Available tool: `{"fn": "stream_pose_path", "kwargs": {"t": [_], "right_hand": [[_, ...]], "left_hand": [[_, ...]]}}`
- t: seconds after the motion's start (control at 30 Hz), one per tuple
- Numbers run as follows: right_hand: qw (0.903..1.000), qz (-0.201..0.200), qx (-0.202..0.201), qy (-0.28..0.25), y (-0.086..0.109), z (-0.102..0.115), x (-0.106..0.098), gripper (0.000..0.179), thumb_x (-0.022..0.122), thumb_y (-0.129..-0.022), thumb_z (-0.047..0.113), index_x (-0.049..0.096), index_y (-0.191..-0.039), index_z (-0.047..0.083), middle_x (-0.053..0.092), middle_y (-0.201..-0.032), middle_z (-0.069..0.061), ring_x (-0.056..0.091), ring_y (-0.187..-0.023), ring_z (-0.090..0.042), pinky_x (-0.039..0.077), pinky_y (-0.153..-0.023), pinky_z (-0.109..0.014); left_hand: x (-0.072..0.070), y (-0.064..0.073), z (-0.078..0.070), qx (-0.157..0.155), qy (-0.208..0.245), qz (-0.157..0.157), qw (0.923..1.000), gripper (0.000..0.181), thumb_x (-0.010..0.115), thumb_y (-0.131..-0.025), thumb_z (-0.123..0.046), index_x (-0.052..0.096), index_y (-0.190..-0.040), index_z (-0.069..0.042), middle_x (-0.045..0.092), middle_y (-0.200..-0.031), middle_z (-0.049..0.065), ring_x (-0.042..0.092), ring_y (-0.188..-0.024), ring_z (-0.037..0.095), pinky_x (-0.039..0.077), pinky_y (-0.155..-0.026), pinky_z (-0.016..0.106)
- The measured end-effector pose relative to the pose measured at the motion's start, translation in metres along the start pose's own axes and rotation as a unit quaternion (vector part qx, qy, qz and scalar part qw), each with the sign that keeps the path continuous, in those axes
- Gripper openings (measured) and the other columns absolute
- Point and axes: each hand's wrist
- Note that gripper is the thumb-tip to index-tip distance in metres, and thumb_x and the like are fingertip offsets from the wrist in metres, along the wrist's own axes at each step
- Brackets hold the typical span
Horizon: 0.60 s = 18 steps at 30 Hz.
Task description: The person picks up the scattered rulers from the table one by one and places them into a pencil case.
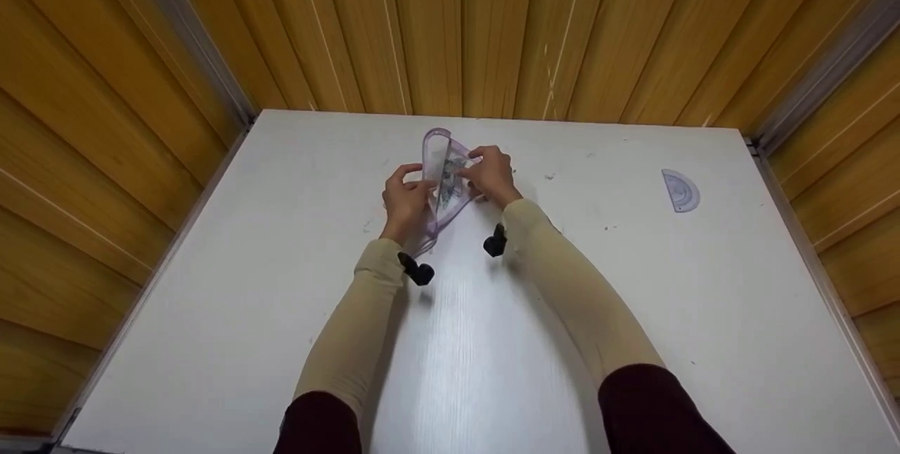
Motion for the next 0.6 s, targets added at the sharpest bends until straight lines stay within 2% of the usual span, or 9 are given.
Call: {"fn": "stream_pose_path", "kwargs": {"t": [0.13, 0.37, 0.6], "right_hand": [[0.9999, 0.001, -0.01, -0.013, 0.003, -0.001, -0.004, 0.053, 0.079, -0.092, 0.018, 0.06, -0.14, 0.008, 0.072, -0.102, -0.011, 0.074, -0.084, -0.025, 0.06, -0.068, -0.041], [0.9968, 0.002, -0.073, -0.034, 0.007, -0.007, -0.02, 0.056, 0.078, -0.093, 0.014, 0.056, -0.143, 0.004, 0.073, -0.11, -0.014, 0.073, -0.095, -0.031, 0.06, -0.076, -0.044], [0.9948, -0.008, -0.093, -0.039, 0.011, -0.014, -0.044, 0.058, 0.077, -0.094, 0.018, 0.054, -0.146, 0.008, 0.073, -0.111, -0.013, 0.072, -0.101, -0.033, 0.06, -0.075, -0.043]], "left_hand": [[0.0, 0.0, -0.001, 0.0, -0.001, -0.002, 1.0, 0.039, 0.069, -0.095, -0.009, 0.063, -0.134, -0.009, 0.077, -0.102, 0.01, 0.07, -0.081, 0.022, 0.051, -0.064, 0.03], [-0.002, 0.001, -0.002, -0.003, 0.016, 0.006, 0.9998, 0.041, 0.07, -0.095, -0.008, 0.062, -0.135, -0.008, 0.076, -0.104, 0.011, 0.07, -0.084, 0.023, 0.053, -0.067, 0.031], [-0.003, 0.001, 0.0, 0.012, 0.014, 0.007, 0.9998, 0.039, 0.068, -0.096, -0.007, 0.063, -0.135, -0.008, 0.077, -0.101, 0.011, 0.072, -0.079, 0.023, 0.054, -0.06, 0.029]]}}
Point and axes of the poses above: each hand's wrist, its own y-axis away from the middle knuckle, its own x-axis out of the palm, z = x × y
